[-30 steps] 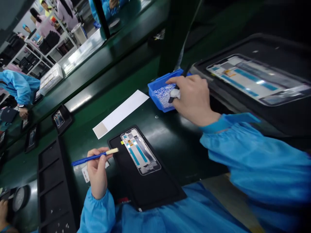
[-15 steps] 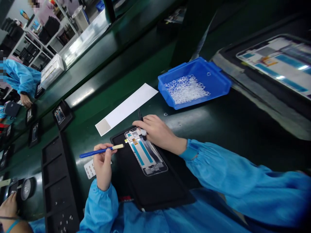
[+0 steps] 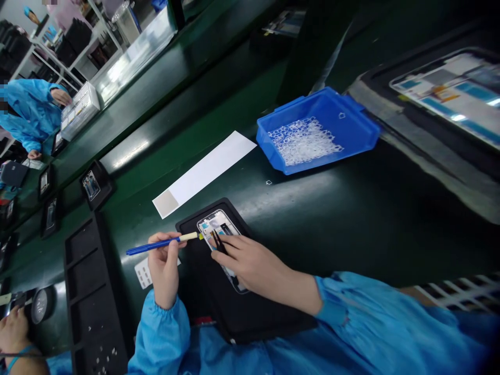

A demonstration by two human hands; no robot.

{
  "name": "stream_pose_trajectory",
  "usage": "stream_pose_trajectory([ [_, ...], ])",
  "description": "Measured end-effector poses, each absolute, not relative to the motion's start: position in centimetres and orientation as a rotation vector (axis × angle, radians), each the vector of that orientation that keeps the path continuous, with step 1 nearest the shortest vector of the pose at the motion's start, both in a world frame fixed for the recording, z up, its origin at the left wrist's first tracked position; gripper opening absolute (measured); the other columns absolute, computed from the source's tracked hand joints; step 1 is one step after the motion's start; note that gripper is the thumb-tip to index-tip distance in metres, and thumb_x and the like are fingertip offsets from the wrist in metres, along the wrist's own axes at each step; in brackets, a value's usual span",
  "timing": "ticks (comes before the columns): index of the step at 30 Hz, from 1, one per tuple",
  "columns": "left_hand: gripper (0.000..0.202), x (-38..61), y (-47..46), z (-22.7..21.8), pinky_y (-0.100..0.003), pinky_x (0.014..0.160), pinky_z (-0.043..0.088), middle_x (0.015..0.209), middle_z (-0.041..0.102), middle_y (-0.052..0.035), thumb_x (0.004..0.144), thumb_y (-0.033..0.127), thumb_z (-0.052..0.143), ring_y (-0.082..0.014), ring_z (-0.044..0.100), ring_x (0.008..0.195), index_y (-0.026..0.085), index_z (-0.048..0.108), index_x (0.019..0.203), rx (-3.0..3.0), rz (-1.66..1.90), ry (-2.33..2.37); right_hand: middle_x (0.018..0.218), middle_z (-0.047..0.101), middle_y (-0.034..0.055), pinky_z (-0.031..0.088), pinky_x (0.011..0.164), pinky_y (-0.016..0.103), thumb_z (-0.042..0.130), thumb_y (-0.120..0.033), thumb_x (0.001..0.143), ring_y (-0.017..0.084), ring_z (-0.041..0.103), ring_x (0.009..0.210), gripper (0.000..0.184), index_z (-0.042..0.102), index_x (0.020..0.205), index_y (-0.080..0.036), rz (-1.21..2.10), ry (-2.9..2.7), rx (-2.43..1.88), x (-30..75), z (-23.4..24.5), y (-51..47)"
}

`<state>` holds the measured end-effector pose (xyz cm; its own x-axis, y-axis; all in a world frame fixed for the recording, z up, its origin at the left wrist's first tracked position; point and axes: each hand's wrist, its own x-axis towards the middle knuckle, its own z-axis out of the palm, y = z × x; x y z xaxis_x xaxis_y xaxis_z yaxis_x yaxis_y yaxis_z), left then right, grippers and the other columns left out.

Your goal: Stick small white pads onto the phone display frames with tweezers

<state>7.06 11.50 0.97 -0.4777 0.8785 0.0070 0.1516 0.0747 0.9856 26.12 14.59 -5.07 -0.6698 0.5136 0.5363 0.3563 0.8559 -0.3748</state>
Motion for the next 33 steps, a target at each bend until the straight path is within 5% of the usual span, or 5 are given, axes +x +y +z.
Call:
stream_pose_trajectory([
  [7, 0.031, 8.1, 11.8, 0.9, -0.025, 0.074, 0.058, 0.092, 0.074, -0.0060, 0.083, 0.032, 0.070, -0.0157, 0.072, 0.082, 0.021, 0.046, 0.098, 1.205, 1.356, 1.831, 0.085, 0.064, 0.0107, 0.045, 0.075, 0.035, 0.035, 0.005, 0.080, 0.024, 0.057, 0.091, 0.045, 0.061, 0.111, -0.013, 0.432, -2.270, -0.826, 26.9, -4.1, 18.9],
  [12, 0.023, 8.8, 12.1, 0.7, -0.027, 0.078, 0.058, 0.094, 0.073, -0.0067, 0.085, 0.026, 0.066, -0.0168, 0.072, 0.089, 0.020, 0.048, 0.098, 1.322, 1.290, 1.877, 0.078, 0.061, 0.0036, 0.036, 0.074, 0.032, 0.047, -0.003, 0.084, 0.019, 0.055, 0.078, 0.020, 0.058, 0.092, -0.018, 0.785, -2.211, -0.825, 26.4, -4.6, 23.2],
  [22, 0.015, 9.6, 12.8, 0.2, -0.037, 0.085, 0.054, 0.100, 0.069, -0.0077, 0.090, 0.026, 0.061, -0.0201, 0.067, 0.097, 0.020, 0.053, 0.101, 1.695, 1.001, 1.880, 0.068, 0.052, -0.0010, 0.033, 0.083, 0.033, 0.046, -0.006, 0.083, 0.017, 0.048, 0.071, 0.014, 0.050, 0.083, -0.019, 0.697, -2.113, -0.790, 27.8, -4.8, 20.8],
  [33, 0.008, 10.6, 13.7, 0.6, -0.034, 0.080, 0.053, 0.096, 0.068, -0.0057, 0.090, 0.023, 0.059, -0.0195, 0.067, 0.093, 0.021, 0.056, 0.097, 1.873, 0.873, 1.884, 0.072, 0.057, 0.0018, 0.035, 0.085, 0.035, 0.043, -0.004, 0.083, 0.019, 0.049, 0.075, 0.020, 0.054, 0.095, -0.017, 0.785, -2.106, -0.800, 27.8, -4.9, 21.1],
])
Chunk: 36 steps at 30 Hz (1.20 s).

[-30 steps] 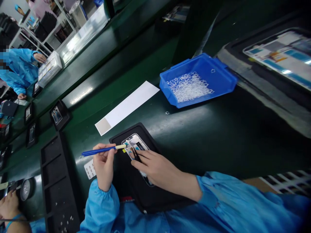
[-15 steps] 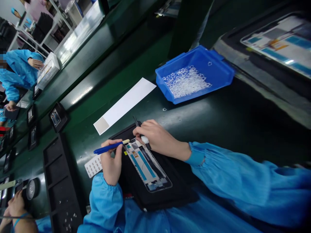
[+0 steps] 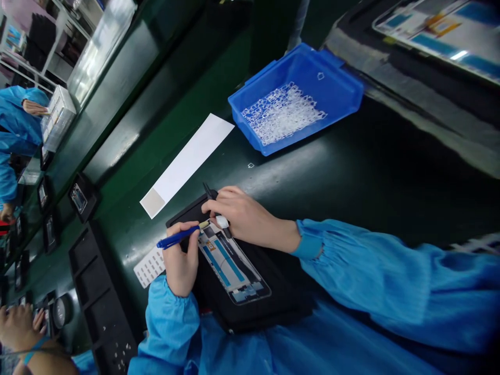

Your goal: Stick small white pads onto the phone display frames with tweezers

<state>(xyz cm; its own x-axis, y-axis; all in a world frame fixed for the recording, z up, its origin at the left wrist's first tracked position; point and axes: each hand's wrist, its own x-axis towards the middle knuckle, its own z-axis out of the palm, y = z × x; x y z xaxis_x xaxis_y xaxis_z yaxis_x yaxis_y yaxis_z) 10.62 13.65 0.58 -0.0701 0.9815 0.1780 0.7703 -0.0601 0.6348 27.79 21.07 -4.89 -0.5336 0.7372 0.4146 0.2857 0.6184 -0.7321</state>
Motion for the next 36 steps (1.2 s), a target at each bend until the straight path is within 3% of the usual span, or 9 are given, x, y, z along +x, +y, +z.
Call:
stream_pose_trajectory([
  [7, 0.010, 10.8, 13.7, 0.9, -0.032, 0.079, 0.054, 0.097, 0.069, -0.0045, 0.091, 0.019, 0.058, -0.0179, 0.068, 0.094, 0.021, 0.053, 0.099, 1.906, 0.834, 1.848, 0.070, 0.055, 0.0022, 0.035, 0.082, 0.034, 0.040, 0.002, 0.078, 0.019, 0.048, 0.074, 0.028, 0.055, 0.094, -0.016, 0.787, -2.100, -0.811, 28.0, -4.7, 21.0],
  [23, 0.016, 11.9, 13.5, 1.0, -0.027, 0.079, 0.057, 0.097, 0.070, -0.0041, 0.090, 0.012, 0.058, -0.0166, 0.070, 0.093, 0.022, 0.055, 0.102, 2.138, 0.791, 1.782, 0.072, 0.056, 0.0031, 0.036, 0.081, 0.034, 0.043, -0.003, 0.082, 0.020, 0.049, 0.074, 0.023, 0.056, 0.095, -0.017, 0.782, -2.101, -0.824, 28.0, -4.6, 21.0],
  [32, 0.013, 11.4, 13.3, 0.1, -0.027, 0.080, 0.056, 0.098, 0.069, -0.0046, 0.091, 0.014, 0.057, -0.0168, 0.070, 0.095, 0.022, 0.055, 0.101, 2.114, 0.792, 1.754, 0.080, 0.059, 0.0036, 0.036, 0.085, 0.036, 0.047, -0.001, 0.080, 0.020, 0.051, 0.081, 0.028, 0.056, 0.101, -0.017, 0.911, -2.086, -0.793, 28.0, -4.6, 20.9],
  [36, 0.011, 11.1, 13.9, 0.0, -0.029, 0.078, 0.056, 0.094, 0.070, -0.0052, 0.089, 0.023, 0.061, -0.0178, 0.071, 0.090, 0.022, 0.054, 0.096, 1.764, 0.937, 1.804, 0.085, 0.062, 0.0033, 0.037, 0.089, 0.039, 0.049, 0.003, 0.074, 0.020, 0.054, 0.083, 0.036, 0.056, 0.101, -0.020, 0.982, -2.100, -0.818, 27.8, -4.5, 20.8],
])
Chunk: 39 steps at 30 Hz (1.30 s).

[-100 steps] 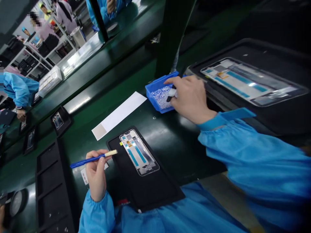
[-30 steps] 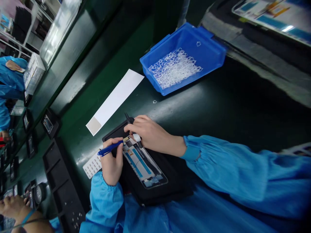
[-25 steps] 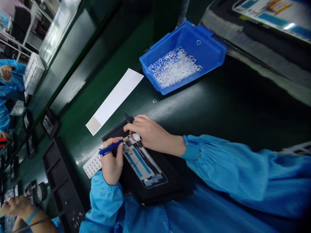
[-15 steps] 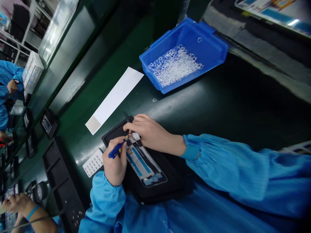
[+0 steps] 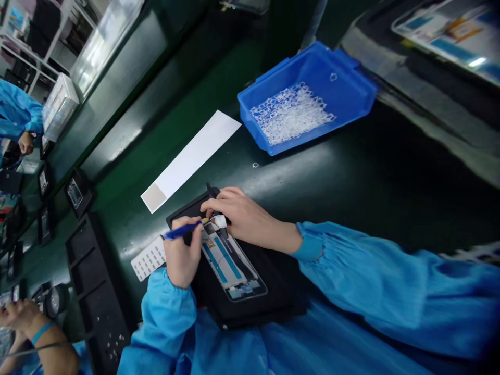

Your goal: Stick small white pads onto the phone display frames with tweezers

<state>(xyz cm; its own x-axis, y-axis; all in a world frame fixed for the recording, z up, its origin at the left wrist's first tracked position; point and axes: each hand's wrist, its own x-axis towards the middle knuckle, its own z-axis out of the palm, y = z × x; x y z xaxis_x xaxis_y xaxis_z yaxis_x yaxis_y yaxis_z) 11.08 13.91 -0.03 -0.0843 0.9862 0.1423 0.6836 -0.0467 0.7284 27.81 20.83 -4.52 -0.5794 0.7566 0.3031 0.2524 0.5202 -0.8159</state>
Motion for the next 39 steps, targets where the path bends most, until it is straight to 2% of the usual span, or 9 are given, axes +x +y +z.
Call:
stream_pose_trajectory([
  [3, 0.018, 10.5, 14.3, 0.5, -0.032, 0.080, 0.056, 0.092, 0.070, -0.0037, 0.089, 0.029, 0.062, -0.0176, 0.070, 0.088, 0.022, 0.046, 0.095, 1.368, 1.293, 1.772, 0.087, 0.064, 0.0033, 0.039, 0.090, 0.041, 0.050, 0.003, 0.073, 0.021, 0.056, 0.086, 0.037, 0.056, 0.100, -0.020, 0.992, -2.097, -0.853, 27.7, -4.7, 20.8],
  [6, 0.011, 9.9, 13.8, 1.2, -0.037, 0.087, 0.053, 0.088, 0.063, -0.0012, 0.093, 0.026, 0.054, -0.0171, 0.067, 0.089, 0.022, 0.045, 0.088, 1.414, 1.499, 1.727, 0.090, 0.067, 0.0026, 0.039, 0.094, 0.044, 0.052, 0.001, 0.075, 0.022, 0.059, 0.089, 0.036, 0.055, 0.104, -0.021, 1.009, -2.088, -0.827, 27.7, -5.0, 20.8],
  [10, 0.015, 10.0, 12.4, 1.0, -0.029, 0.068, 0.047, 0.078, 0.054, -0.0022, 0.086, 0.012, 0.049, -0.0163, 0.056, 0.073, 0.021, 0.061, 0.088, 2.143, 0.876, 1.858, 0.100, 0.070, 0.0031, 0.039, 0.100, 0.046, 0.048, -0.010, 0.089, 0.021, 0.063, 0.098, 0.023, 0.056, 0.107, -0.022, 1.030, -1.934, -0.829, 28.1, -4.8, 20.9],
  [12, 0.029, 10.3, 12.0, 0.4, -0.029, 0.061, 0.041, 0.077, 0.054, -0.0026, 0.081, 0.008, 0.052, -0.0168, 0.052, 0.068, 0.022, 0.065, 0.103, 2.435, 0.457, 1.891, 0.098, 0.072, 0.0039, 0.046, 0.091, 0.040, 0.044, -0.016, 0.095, 0.021, 0.065, 0.098, 0.019, 0.055, 0.109, -0.022, 1.081, -1.793, -0.900, 28.3, -4.4, 21.0],
  [15, 0.040, 10.7, 11.9, -0.7, -0.030, 0.057, 0.038, 0.074, 0.053, -0.0018, 0.080, 0.007, 0.054, -0.0175, 0.048, 0.063, 0.022, 0.064, 0.116, 2.622, 0.181, 1.916, 0.090, 0.072, 0.0047, 0.050, 0.075, 0.033, 0.042, -0.027, 0.100, 0.021, 0.068, 0.090, 0.019, 0.054, 0.113, -0.022, 1.177, -1.649, -0.994, 28.4, -3.9, 21.1],
  [24, 0.033, 11.3, 12.9, -0.6, -0.032, 0.054, 0.035, 0.073, 0.052, -0.0022, 0.087, 0.012, 0.056, -0.0184, 0.051, 0.063, 0.019, 0.062, 0.118, 2.796, -0.077, 1.863, 0.090, 0.071, 0.0043, 0.051, 0.077, 0.032, 0.042, -0.030, 0.101, 0.020, 0.067, 0.089, 0.019, 0.054, 0.112, -0.021, 1.186, -1.687, -0.998, 28.3, -3.9, 21.0],
  [31, 0.034, 11.1, 12.1, -0.1, -0.029, 0.053, 0.039, 0.076, 0.054, 0.0004, 0.088, 0.010, 0.053, -0.0141, 0.055, 0.061, 0.019, 0.060, 0.120, 2.737, -0.085, 1.842, 0.096, 0.067, 0.0043, 0.052, 0.077, 0.032, 0.043, -0.035, 0.101, 0.018, 0.064, 0.088, 0.030, 0.057, 0.125, -0.024, 1.193, -1.592, -0.961, 28.2, -4.0, 21.0],
  [35, 0.038, 10.8, 11.7, -0.2, -0.029, 0.053, 0.041, 0.076, 0.056, 0.0004, 0.086, 0.009, 0.054, -0.0134, 0.057, 0.060, 0.019, 0.060, 0.122, 2.723, -0.058, 1.853, 0.104, 0.064, 0.0064, 0.053, 0.079, 0.035, 0.042, -0.039, 0.100, 0.019, 0.062, 0.090, 0.030, 0.061, 0.120, -0.025, 1.101, -1.593, -1.020, 28.1, -4.5, 21.2],
  [39, 0.040, 11.1, 12.1, -0.4, -0.030, 0.053, 0.043, 0.076, 0.058, 0.0011, 0.087, 0.012, 0.056, -0.0141, 0.060, 0.061, 0.022, 0.058, 0.126, 2.687, -0.165, 1.850, 0.097, 0.063, 0.0062, 0.054, 0.080, 0.036, 0.044, -0.043, 0.099, 0.019, 0.062, 0.086, 0.026, 0.057, 0.110, -0.023, 1.136, -1.505, -1.058, 28.0, -5.1, 21.2],
])
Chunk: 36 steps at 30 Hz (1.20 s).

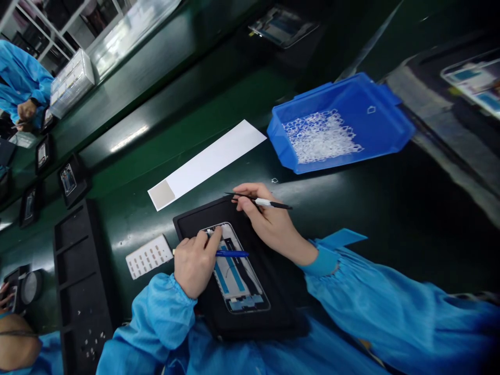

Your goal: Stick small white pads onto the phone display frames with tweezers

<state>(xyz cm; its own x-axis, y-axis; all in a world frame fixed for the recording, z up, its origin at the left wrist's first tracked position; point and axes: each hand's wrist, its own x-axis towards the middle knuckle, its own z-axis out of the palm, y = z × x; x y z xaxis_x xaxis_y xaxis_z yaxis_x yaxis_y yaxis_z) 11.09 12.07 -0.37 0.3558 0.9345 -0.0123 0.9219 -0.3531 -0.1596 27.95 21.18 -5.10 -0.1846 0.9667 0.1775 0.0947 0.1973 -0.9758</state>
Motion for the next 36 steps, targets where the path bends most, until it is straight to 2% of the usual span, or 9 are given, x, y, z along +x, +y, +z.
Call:
stream_pose_trajectory([
  [4, 0.039, 11.2, 13.0, 0.0, -0.029, 0.056, 0.046, 0.083, 0.063, 0.0005, 0.087, 0.020, 0.061, -0.0150, 0.064, 0.065, 0.025, 0.058, 0.126, -2.547, 0.296, -1.814, 0.091, 0.061, 0.0047, 0.055, 0.070, 0.030, 0.048, -0.043, 0.097, 0.016, 0.061, 0.077, 0.023, 0.056, 0.103, -0.022, 1.193, -1.438, -1.056, 27.9, -5.1, 21.1],
  [10, 0.043, 11.1, 13.8, 0.3, -0.030, 0.062, 0.051, 0.092, 0.067, 0.0008, 0.089, 0.022, 0.059, -0.0172, 0.068, 0.072, 0.030, 0.054, 0.131, -2.662, 0.432, -2.001, 0.090, 0.064, 0.0047, 0.057, 0.067, 0.028, 0.057, -0.046, 0.092, 0.015, 0.063, 0.074, 0.025, 0.061, 0.097, -0.022, 1.223, -1.358, -1.078, 27.9, -3.8, 21.5],
  [17, 0.042, 9.5, 14.6, 1.2, -0.024, 0.064, 0.052, 0.096, 0.067, 0.0003, 0.092, 0.021, 0.052, -0.0159, 0.068, 0.081, 0.031, 0.053, 0.133, -2.720, 0.292, -2.158, 0.068, 0.065, 0.0041, 0.055, 0.054, 0.025, 0.064, -0.050, 0.083, 0.015, 0.062, 0.056, 0.034, 0.067, 0.085, -0.016, 1.454, -1.487, -1.111, 24.5, -1.6, 25.5],
  [19, 0.040, 7.8, 15.8, 1.5, -0.023, 0.070, 0.053, 0.103, 0.066, -0.0001, 0.093, 0.023, 0.049, -0.0155, 0.067, 0.090, 0.032, 0.055, 0.132, -2.617, 0.192, -2.261, 0.070, 0.068, 0.0049, 0.054, 0.052, 0.023, 0.064, -0.044, 0.083, 0.015, 0.063, 0.057, 0.030, 0.067, 0.086, -0.015, 1.505, -1.499, -1.135, 22.7, -1.3, 26.8],
  [22, 0.043, 5.0, 17.7, 1.3, -0.027, 0.075, 0.055, 0.129, 0.058, -0.0024, 0.094, 0.021, 0.045, -0.0174, 0.067, 0.095, 0.032, 0.052, 0.135, -2.330, 0.192, -2.384, 0.075, 0.071, 0.0062, 0.053, 0.050, 0.022, 0.061, -0.033, 0.086, 0.015, 0.065, 0.061, 0.019, 0.066, 0.084, -0.014, 1.528, -1.512, -1.198, 20.0, -1.5, 28.2],
  [24, 0.050, 3.6, 18.5, 0.8, -0.032, 0.078, 0.057, 0.145, 0.046, -0.0027, 0.092, 0.017, 0.045, -0.0197, 0.068, 0.094, 0.034, 0.047, 0.139, -2.254, 0.293, -2.405, 0.071, 0.071, 0.0059, 0.053, 0.051, 0.022, 0.060, -0.028, 0.086, 0.016, 0.066, 0.060, 0.015, 0.064, 0.080, -0.015, 1.522, -1.538, -1.223, 18.6, -1.8, 28.7],
  [27, 0.054, 2.8, 18.6, 0.2, -0.039, 0.081, 0.058, 0.154, 0.036, -0.0007, 0.092, 0.015, 0.042, -0.0219, 0.070, 0.092, 0.041, 0.046, 0.139, -2.286, 0.417, -2.388, 0.065, 0.070, 0.0035, 0.054, 0.055, 0.025, 0.063, -0.026, 0.084, 0.018, 0.067, 0.058, 0.010, 0.060, 0.078, -0.017, 1.478, -1.578, -1.248, 17.1, -2.5, 29.2],
  [32, 0.051, 2.7, 18.3, 0.5, -0.038, 0.087, 0.057, 0.150, 0.042, 0.0026, 0.091, 0.013, 0.044, -0.0233, 0.067, 0.104, 0.043, 0.056, 0.130, -2.366, 0.365, -2.377, 0.067, 0.070, 0.0024, 0.054, 0.066, 0.028, 0.064, -0.028, 0.082, 0.020, 0.070, 0.069, 0.014, 0.055, 0.076, -0.020, 1.338, -1.624, -1.299, 15.4, -3.0, 30.0],
  [36, 0.053, 2.4, 19.0, 0.4, -0.039, 0.080, 0.060, 0.153, 0.038, -0.0010, 0.094, 0.014, 0.039, -0.0221, 0.070, 0.095, 0.040, 0.047, 0.139, -2.311, 0.319, -2.370, 0.069, 0.070, 0.0024, 0.052, 0.070, 0.029, 0.064, -0.028, 0.082, 0.021, 0.070, 0.075, 0.015, 0.055, 0.074, -0.020, 1.253, -1.678, -1.319, 14.9, -3.2, 30.2],
])
